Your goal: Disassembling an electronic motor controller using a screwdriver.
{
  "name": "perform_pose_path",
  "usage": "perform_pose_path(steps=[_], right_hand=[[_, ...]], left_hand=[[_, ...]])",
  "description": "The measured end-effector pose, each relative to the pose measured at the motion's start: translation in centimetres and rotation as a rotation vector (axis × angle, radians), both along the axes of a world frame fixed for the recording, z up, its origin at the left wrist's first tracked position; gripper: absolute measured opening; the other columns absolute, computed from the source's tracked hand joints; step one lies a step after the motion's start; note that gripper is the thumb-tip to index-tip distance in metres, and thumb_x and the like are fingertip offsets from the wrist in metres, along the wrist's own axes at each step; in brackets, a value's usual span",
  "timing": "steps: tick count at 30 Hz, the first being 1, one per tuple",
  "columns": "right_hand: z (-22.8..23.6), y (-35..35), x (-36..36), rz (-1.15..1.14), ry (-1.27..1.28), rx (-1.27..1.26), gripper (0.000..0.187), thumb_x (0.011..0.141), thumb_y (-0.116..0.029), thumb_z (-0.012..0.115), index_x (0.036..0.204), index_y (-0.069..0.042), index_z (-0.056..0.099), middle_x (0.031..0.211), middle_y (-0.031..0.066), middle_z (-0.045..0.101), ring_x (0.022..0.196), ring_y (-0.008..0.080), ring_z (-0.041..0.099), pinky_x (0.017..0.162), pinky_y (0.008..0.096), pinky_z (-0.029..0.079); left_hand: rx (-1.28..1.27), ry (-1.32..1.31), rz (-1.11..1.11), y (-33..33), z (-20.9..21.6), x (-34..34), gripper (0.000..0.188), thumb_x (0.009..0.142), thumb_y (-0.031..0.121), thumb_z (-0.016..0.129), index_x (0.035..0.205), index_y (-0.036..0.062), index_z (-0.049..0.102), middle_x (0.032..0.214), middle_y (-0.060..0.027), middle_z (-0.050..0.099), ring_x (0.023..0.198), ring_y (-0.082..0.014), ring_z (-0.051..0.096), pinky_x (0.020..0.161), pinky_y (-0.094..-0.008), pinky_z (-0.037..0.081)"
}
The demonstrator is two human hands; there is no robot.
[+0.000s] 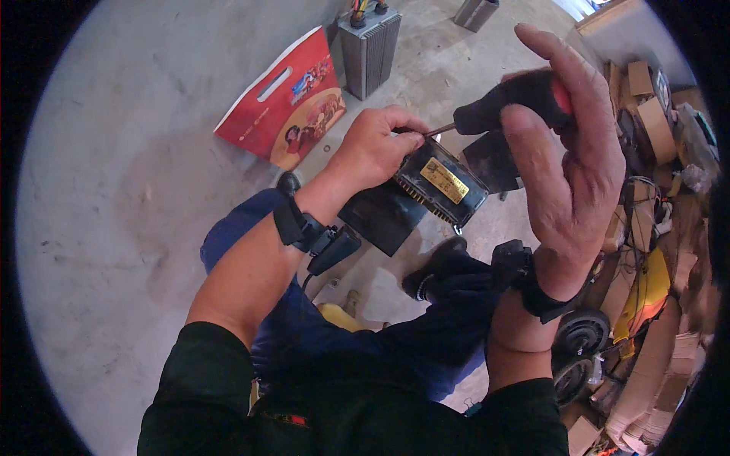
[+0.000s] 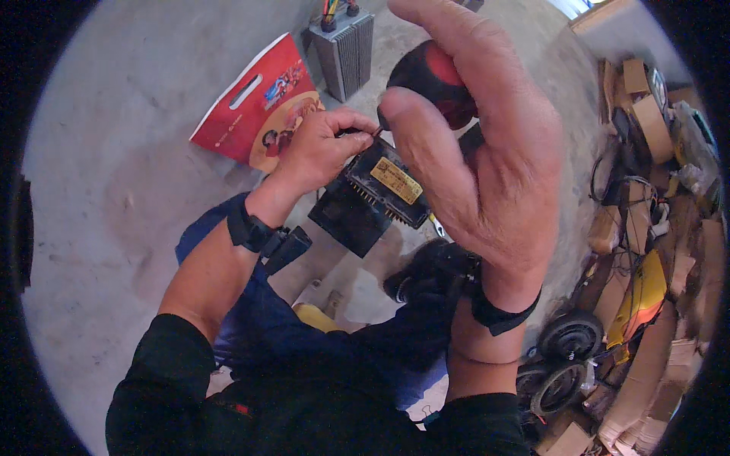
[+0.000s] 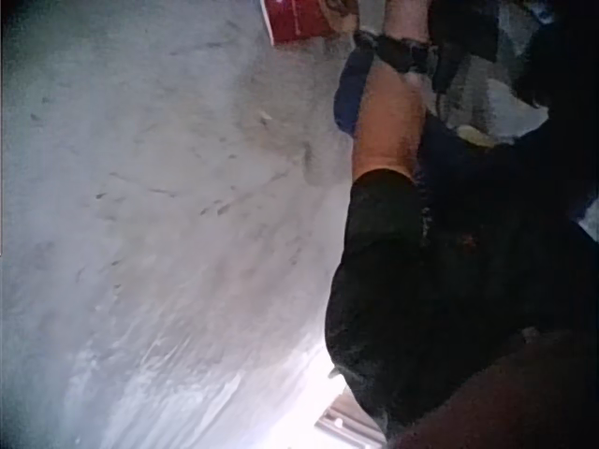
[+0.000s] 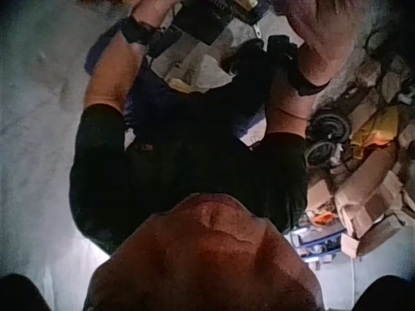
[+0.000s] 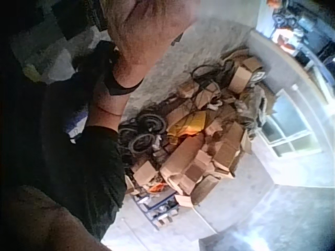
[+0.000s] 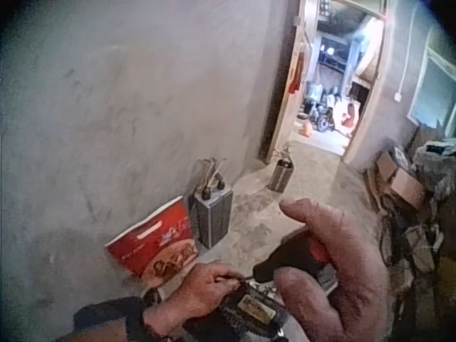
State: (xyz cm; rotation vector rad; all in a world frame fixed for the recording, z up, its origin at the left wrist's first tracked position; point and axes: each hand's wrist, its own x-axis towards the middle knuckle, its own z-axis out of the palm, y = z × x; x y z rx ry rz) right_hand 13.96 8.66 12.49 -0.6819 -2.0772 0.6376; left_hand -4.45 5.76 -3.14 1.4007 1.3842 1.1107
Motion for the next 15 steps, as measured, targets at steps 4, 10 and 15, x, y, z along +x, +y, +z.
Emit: perform_pose_path(steps=[4,10,15], right_hand=[[-0.1,0.1,-0.1,-0.051,-0.076,0.101,0.042,0.091,-0.016,0.070,0.130,-0.003,0.060,0.106,0.0067,0.063,0.092,0.0117,0.060,0.088,0.0261,0.048],[2.4,-2.0,-3.2,-0.273,0.065,-0.245,0.046,0.088,-0.015,0.076,0.130,-0.002,0.060,0.107,0.0072,0.063,0.090,0.0118,0.061,0.083,0.0233,0.048],[-0.3,0.5,0.2,0.026,-0.010,0.054,0.043,0.093,-0.016,0.061,0.133,0.000,0.057,0.107,0.0087,0.064,0.094,0.0135,0.063,0.084,0.0247,0.049]], left_hand=[[-0.010,-0.048,0.007,-0.1,0.1,0.0,0.020,0.088,0.007,0.065,0.105,-0.0026,0.072,0.097,-0.0069,0.071,0.093,-0.0136,0.065,0.085,-0.0291,0.050],[-0.006,-0.022,0.005,-0.2,-0.2,-0.2,0.021,0.089,0.007,0.064,0.105,-0.0029,0.072,0.099,-0.0074,0.071,0.093,-0.0143,0.065,0.086,-0.0292,0.049],[-0.007,-0.037,-0.021,-0.1,-0.1,-0.1,0.022,0.088,0.006,0.064,0.107,-0.0027,0.072,0.101,-0.0076,0.071,0.095,-0.0150,0.066,0.088,-0.0296,0.050]])
